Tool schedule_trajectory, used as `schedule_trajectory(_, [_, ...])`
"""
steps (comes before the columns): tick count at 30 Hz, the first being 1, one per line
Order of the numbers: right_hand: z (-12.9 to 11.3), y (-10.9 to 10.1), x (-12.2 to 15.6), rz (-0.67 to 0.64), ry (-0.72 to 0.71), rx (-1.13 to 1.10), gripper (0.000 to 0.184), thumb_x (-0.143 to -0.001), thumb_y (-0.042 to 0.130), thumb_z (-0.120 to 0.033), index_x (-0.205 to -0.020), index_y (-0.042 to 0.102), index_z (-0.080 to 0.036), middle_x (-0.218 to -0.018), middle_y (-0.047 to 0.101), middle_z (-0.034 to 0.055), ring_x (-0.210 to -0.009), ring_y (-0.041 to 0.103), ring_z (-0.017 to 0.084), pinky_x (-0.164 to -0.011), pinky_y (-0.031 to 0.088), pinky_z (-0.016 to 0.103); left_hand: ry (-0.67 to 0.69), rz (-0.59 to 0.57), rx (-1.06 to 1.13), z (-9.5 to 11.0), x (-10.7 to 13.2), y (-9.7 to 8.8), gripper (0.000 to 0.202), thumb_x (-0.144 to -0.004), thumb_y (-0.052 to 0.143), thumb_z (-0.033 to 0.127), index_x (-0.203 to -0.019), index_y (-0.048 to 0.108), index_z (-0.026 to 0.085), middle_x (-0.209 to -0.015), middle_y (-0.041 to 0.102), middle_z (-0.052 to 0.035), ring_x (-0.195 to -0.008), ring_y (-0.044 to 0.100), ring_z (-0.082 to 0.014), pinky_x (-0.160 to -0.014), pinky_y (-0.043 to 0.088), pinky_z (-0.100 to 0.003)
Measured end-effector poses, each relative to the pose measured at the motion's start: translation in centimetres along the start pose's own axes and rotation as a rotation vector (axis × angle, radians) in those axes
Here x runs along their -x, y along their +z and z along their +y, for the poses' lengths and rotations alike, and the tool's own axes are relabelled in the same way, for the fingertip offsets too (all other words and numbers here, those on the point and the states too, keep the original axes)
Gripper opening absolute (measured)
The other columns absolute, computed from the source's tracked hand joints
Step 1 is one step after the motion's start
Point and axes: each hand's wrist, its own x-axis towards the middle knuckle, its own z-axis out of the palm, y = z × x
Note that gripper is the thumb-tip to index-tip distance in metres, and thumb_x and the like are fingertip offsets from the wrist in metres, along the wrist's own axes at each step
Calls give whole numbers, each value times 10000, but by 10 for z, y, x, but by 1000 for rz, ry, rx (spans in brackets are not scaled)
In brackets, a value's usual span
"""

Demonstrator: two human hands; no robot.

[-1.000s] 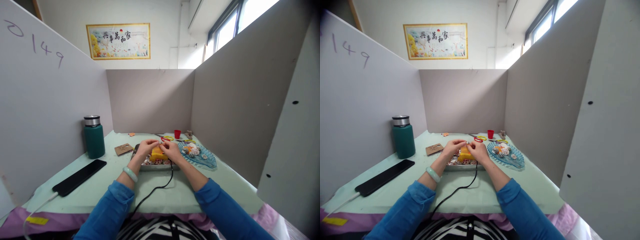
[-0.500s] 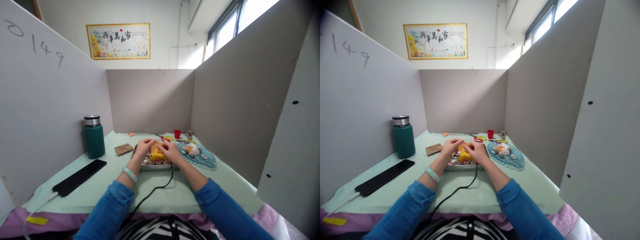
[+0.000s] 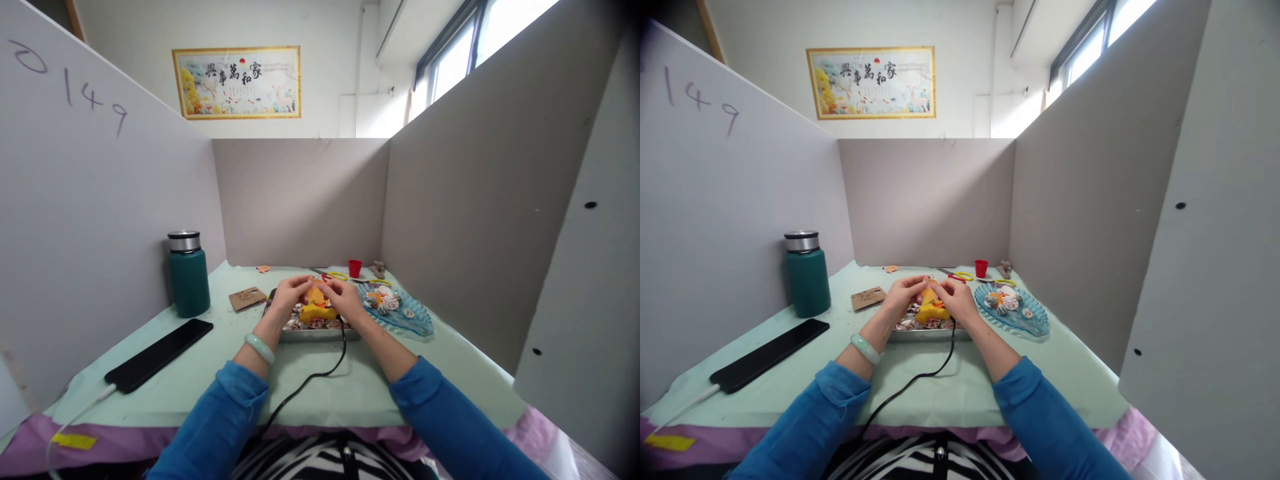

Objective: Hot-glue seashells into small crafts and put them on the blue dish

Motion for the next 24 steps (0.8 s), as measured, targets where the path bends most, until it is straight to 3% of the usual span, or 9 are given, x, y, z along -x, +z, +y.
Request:
schedule_trajectory(6, [-5,-1,2,-84,4,-25,382,-811,492,-556,-749,595,-193,-565,544,-34,-500,496,111,-508,381,225,24,-7,104,-2,-1,-1,423,-598,785,324,-934,658,102,-615,588,-1,-452,474,-53,-473,384,-194])
schedule_trajectory(13, [-5,0,4,119,-185,378,316,-821,508,-391,-583,453,-190,-541,468,-31,-517,398,105,-527,282,238,15,-22,43,-4,1,6,441,-600,783,355,-930,633,103,-701,622,-20,-460,502,-59,-474,410,-208])
schedule_trajectory(18, [-3,1,6,252,-255,555,211,-818,502,-302,-639,482,-192,-629,533,-7,-568,437,119,-565,286,244,10,119,-139,-6,1,6,435,-597,776,438,-817,575,121,-605,589,5,-406,507,-76,-407,380,-202])
schedule_trajectory(20, [-2,1,6,252,-287,564,171,-825,500,-284,-681,501,-192,-683,554,4,-597,466,123,-584,310,241,-7,81,-133,-6,1,5,420,-613,768,446,-785,553,128,-605,592,0,-429,536,-88,-433,419,-210])
schedule_trajectory(24, [-1,1,7,219,-358,555,106,-841,496,-251,-760,527,-190,-766,563,22,-640,495,131,-615,354,238,-78,-47,-6,-7,1,4,466,-584,818,344,-904,558,125,-819,653,-73,-664,654,-163,-598,532,-280])
